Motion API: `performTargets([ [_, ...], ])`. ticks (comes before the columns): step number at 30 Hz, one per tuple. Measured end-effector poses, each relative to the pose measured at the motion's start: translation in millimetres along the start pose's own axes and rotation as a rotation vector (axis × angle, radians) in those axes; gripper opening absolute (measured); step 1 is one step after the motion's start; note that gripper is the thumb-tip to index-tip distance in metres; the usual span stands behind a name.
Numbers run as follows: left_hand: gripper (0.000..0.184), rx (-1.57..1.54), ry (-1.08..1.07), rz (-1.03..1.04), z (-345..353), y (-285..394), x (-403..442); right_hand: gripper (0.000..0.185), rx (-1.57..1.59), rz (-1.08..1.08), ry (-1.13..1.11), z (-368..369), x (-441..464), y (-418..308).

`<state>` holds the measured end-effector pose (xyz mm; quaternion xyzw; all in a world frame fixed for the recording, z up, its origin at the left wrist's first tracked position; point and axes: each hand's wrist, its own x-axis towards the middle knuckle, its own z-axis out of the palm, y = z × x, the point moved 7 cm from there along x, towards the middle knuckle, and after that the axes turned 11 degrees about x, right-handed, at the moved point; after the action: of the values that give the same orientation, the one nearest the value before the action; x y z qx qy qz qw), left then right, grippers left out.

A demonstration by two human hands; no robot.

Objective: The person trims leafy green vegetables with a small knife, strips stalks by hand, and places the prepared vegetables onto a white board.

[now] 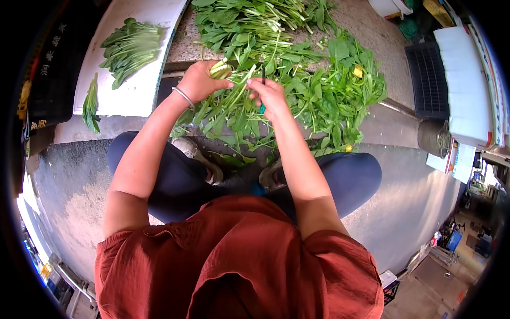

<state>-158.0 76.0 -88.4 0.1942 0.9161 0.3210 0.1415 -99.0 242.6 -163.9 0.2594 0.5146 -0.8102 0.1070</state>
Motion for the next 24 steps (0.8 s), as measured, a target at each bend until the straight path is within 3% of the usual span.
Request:
performTargets([
  [7,0.023,-0.612,-0.239,-0.057,27,8,-4,0.021,0.093,-0.070,-0.162,29,-40,-8],
  [11,0.020,-0.624,-0.290,-0.108,25,8,-7,0.026,-0.016,-0.178,-0.079,22,-47,-22],
  [16,0.025,-0.586,-0.329,-0.087,30,3,-8,0.041,0.073,-0.177,-0.281,41,-61,-27],
  [19,0.026,-0.725,-0.450,-0.091,31,13,-14,0.039,0.069,-0.181,-0.306,47,-58,-24],
  [24,0.028,-0.802,-0.378,-0.151,28,3,-13,0.034,0.062,-0.127,-0.347,53,-55,-19],
])
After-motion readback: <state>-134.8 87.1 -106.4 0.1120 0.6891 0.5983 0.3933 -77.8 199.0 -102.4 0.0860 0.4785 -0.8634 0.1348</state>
